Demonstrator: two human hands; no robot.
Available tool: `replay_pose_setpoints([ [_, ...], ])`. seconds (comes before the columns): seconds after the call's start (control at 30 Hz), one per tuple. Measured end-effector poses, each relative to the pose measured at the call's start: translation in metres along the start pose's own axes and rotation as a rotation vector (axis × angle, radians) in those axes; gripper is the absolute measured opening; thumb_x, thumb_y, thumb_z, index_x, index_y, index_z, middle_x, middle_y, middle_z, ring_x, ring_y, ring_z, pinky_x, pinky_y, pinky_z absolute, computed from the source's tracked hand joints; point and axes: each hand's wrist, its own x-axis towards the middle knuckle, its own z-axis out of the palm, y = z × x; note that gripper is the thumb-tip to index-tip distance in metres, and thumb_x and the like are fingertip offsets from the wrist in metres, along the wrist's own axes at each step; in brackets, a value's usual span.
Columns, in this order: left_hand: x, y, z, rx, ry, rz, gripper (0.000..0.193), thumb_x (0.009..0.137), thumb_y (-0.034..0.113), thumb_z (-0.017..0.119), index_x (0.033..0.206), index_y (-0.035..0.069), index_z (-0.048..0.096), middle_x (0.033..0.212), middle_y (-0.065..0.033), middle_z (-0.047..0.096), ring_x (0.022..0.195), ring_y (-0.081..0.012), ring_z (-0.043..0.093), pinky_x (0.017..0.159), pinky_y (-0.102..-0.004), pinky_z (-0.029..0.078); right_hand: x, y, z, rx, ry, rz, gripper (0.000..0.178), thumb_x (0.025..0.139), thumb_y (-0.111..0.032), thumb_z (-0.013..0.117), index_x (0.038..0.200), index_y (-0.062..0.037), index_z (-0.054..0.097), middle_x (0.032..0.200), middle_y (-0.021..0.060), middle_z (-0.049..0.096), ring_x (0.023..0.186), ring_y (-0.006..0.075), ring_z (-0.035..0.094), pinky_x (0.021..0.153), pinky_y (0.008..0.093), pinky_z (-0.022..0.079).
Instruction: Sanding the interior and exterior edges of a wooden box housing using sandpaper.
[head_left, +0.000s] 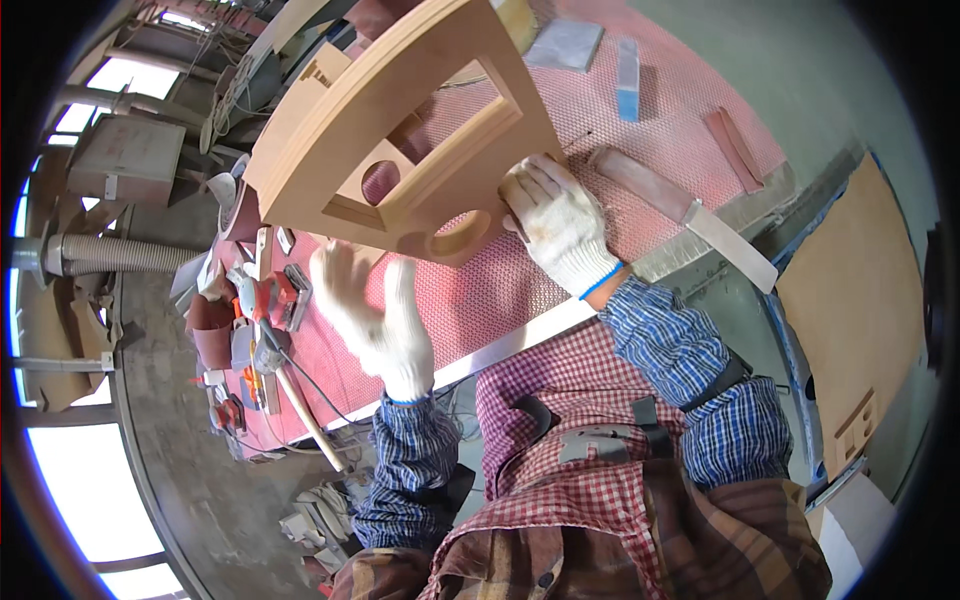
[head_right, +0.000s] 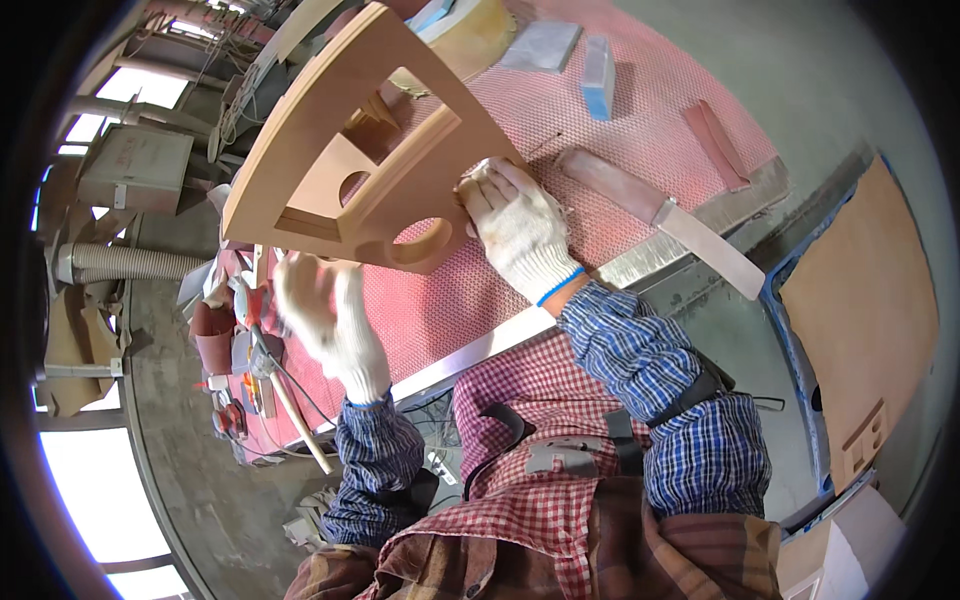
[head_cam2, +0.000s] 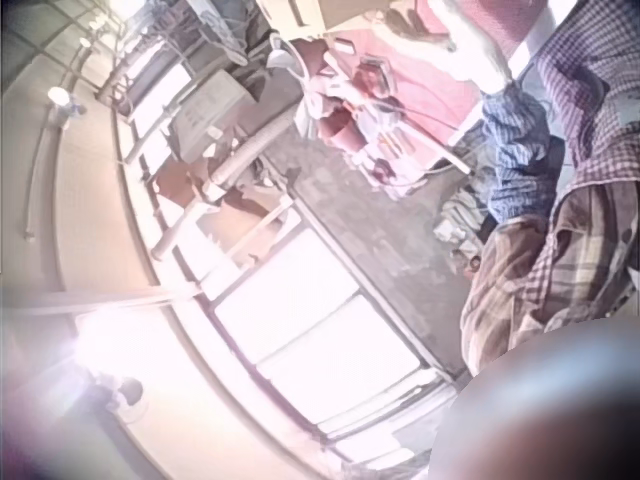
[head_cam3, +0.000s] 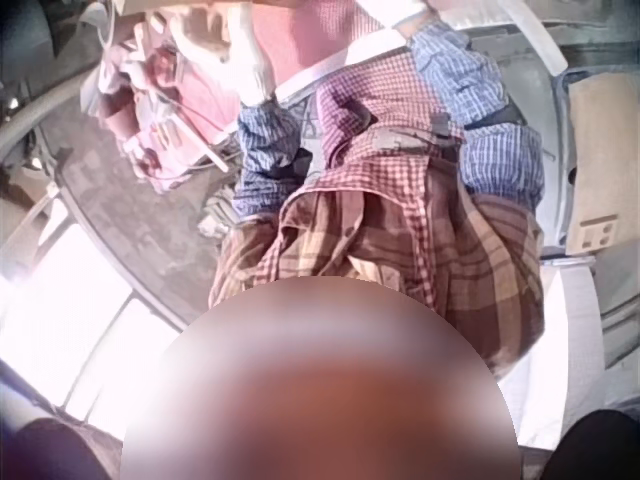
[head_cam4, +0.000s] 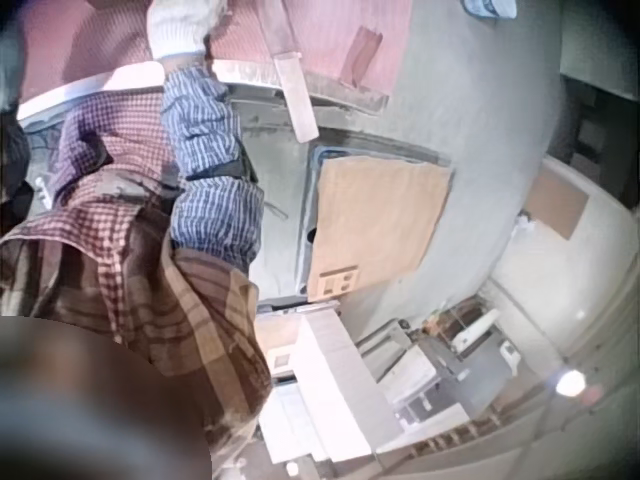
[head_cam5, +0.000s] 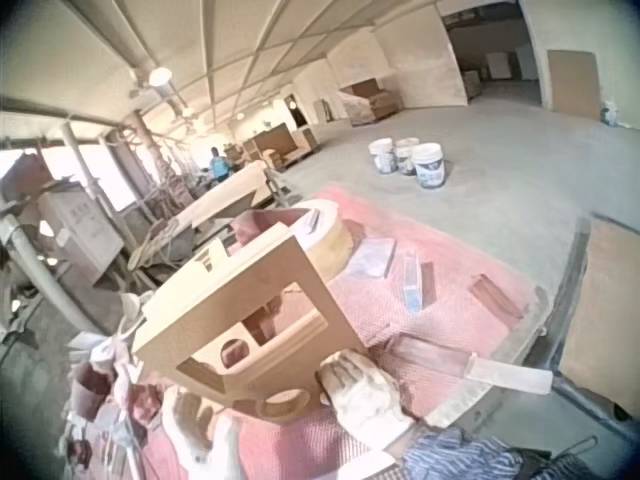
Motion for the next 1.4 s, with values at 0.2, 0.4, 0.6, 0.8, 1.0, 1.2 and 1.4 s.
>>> replay_pose_setpoints([
  [0.2,0.012,-0.025,0.002,-0.143,-0.372,-0.369,0.055,0.088,0.005,0.064,0.136,0.003,0.037,0.12,-0.0164,0.058,0.106,-0.0246,0.059,0.093,-0.0363,0.047,0.002,-0.004,-0.004,-0.064,0.007,-0.027,0.035,0.081,-0.021,0.061,0.11,-0.0015,0.058,0.113,0.015,0.066,0.116,0.0234,0.058,0.11,0.0348,0.036],
  [0.4,0.007,-0.003,0.02,0.295,-0.279,-0.322,0.043,0.09,0.012,0.058,0.126,-0.001,0.037,0.101,-0.0249,0.067,0.086,-0.0389,0.067,0.075,-0.0427,0.052,0.0,-0.003,-0.006,-0.143,-0.109,-0.002,0.038,0.084,-0.022,0.06,0.116,-0.0025,0.055,0.118,0.0146,0.064,0.121,0.0255,0.055,0.112,0.0367,0.033],
  [0.6,0.003,-0.007,0.022,0.232,-0.226,-0.314,0.04,0.09,0.01,0.056,0.124,-0.001,0.038,0.1,-0.0251,0.066,0.085,-0.0383,0.067,0.073,-0.0416,0.053,0.001,-0.007,-0.009,-0.148,-0.088,-0.019,0.039,0.084,-0.022,0.06,0.116,-0.0017,0.056,0.114,0.0161,0.065,0.122,0.0263,0.054,0.114,0.037,0.032],
  [0.8,0.002,-0.012,0.015,0.304,-0.231,-0.304,0.043,0.091,0.012,0.056,0.127,0.0,0.038,0.097,-0.0236,0.067,0.083,-0.0372,0.067,0.072,-0.0419,0.053,0.0,-0.007,-0.002,-0.2,-0.12,-0.044,0.037,0.087,-0.023,0.057,0.117,-0.0014,0.055,0.115,0.017,0.065,0.123,0.027,0.054,0.115,0.037,0.03],
  [1.0,0.034,0.04,-0.006,0.883,-0.792,-0.305,0.039,0.087,0.026,0.068,0.12,0.008,0.056,0.079,-0.0153,0.069,0.066,-0.0329,0.066,0.059,-0.0403,0.053,-0.025,0.031,0.043,-0.32,-0.179,-0.062,0.04,0.098,-0.026,0.044,0.128,-0.0004,0.045,0.136,0.0117,0.049,0.13,0.0214,0.045,0.114,0.0331,0.031],
  [1.2,0.068,0.043,0.046,0.608,-0.539,0.567,0.049,0.079,0.036,0.074,0.112,0.004,0.056,0.099,-0.0117,0.065,0.09,-0.0307,0.065,0.071,-0.0387,0.054,-0.015,-0.006,0.022,1.607,0.058,0.752,0.047,0.102,-0.029,0.039,0.139,0.0,0.034,0.14,0.0099,0.043,0.133,0.0227,0.039,0.115,0.0318,0.028],
  [1.4,0.076,0.026,0.071,0.769,-0.87,0.339,0.056,0.091,0.042,0.057,0.13,0.003,0.046,0.103,-0.0165,0.064,0.09,-0.0324,0.067,0.068,-0.0443,0.055,-0.005,-0.01,0.013,1.871,0.074,0.853,0.044,0.099,-0.028,0.047,0.134,-0.0015,0.043,0.143,0.0088,0.043,0.135,0.02,0.037,0.117,0.031,0.026],
])
